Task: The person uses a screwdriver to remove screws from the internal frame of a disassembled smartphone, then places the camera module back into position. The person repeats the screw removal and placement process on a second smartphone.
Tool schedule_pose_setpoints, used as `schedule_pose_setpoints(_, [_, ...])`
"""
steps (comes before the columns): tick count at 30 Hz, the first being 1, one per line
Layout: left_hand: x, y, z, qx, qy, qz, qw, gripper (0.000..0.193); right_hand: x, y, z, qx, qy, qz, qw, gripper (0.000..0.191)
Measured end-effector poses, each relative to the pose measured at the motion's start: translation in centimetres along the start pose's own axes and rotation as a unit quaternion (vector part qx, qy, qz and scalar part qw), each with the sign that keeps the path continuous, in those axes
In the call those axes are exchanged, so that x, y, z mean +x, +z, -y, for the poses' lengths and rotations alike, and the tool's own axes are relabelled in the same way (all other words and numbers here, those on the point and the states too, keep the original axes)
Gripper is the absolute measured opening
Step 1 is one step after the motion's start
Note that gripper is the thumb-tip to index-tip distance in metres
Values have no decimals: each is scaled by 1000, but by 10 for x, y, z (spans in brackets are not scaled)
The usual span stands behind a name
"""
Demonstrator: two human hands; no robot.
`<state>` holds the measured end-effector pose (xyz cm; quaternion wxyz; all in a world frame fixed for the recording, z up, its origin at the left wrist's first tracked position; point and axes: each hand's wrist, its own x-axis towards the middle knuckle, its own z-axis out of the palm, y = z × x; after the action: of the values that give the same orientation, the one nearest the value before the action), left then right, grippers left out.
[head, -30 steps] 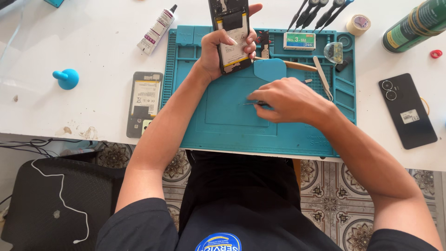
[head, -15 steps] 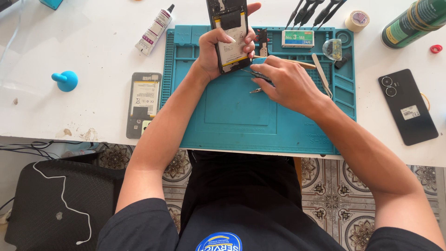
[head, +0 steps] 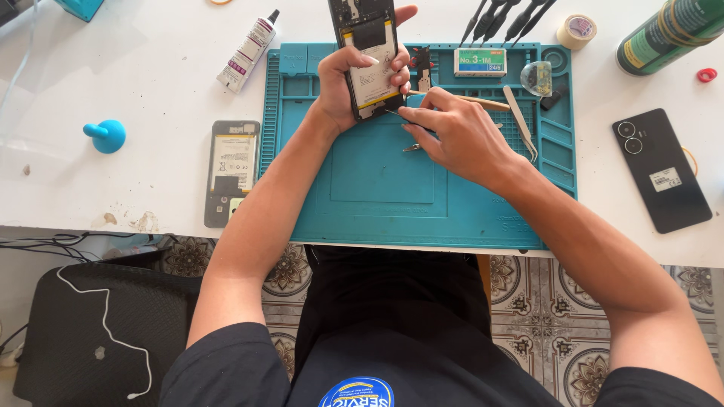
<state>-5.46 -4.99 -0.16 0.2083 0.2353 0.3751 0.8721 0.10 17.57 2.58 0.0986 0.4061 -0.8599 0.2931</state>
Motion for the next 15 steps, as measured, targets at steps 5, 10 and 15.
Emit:
schedule_pose_setpoints(5, [-1,4,1,-29,8,-2,1000,92,1,-1,3,-13,9,-12,1000,25])
schedule_pose_setpoints(10, [1,11,10,-81,50,-16,995,83,-3,-2,3,21,47,-47,998,21])
schedule_pose_setpoints(15, [2,11,15,-70,56,-36,995,76,-2,-3,-3,-20,174,47,983,36])
